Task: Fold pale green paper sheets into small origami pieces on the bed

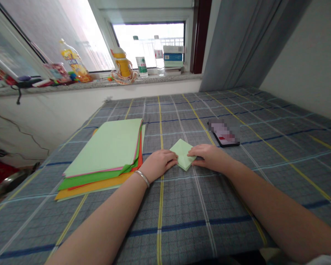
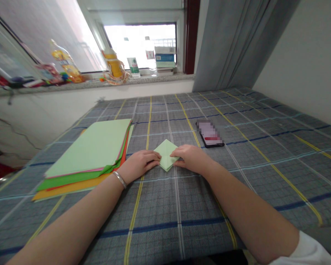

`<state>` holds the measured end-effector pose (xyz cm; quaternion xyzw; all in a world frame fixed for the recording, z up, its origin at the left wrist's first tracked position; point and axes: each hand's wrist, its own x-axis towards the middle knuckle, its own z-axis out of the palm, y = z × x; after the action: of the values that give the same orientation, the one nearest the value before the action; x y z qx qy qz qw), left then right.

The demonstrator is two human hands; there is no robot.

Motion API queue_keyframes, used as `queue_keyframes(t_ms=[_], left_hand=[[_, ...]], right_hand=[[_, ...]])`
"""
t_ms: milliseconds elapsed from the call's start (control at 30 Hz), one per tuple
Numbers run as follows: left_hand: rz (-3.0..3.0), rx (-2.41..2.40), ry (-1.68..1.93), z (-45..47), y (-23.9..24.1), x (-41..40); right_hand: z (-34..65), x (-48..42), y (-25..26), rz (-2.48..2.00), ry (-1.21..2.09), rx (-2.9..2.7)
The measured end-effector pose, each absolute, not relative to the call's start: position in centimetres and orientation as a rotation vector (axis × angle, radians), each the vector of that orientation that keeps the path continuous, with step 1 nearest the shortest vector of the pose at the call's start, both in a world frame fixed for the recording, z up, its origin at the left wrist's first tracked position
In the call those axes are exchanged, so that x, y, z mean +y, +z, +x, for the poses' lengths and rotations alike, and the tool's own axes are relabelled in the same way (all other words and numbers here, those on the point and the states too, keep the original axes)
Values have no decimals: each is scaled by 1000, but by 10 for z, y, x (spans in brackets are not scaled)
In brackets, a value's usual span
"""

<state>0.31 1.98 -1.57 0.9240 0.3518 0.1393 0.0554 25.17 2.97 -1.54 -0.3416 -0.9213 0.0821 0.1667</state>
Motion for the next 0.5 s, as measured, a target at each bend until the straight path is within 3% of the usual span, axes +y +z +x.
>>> queue_keyframes(t_ms=[267, 500], left_hand=[[2928, 1266, 241, 13, -12, 13], [2886, 1188, 478, 16, -19, 14]], right_hand=[[247, 23, -11, -903, 229, -2634], [238, 20, -13, -952, 121, -2599]])
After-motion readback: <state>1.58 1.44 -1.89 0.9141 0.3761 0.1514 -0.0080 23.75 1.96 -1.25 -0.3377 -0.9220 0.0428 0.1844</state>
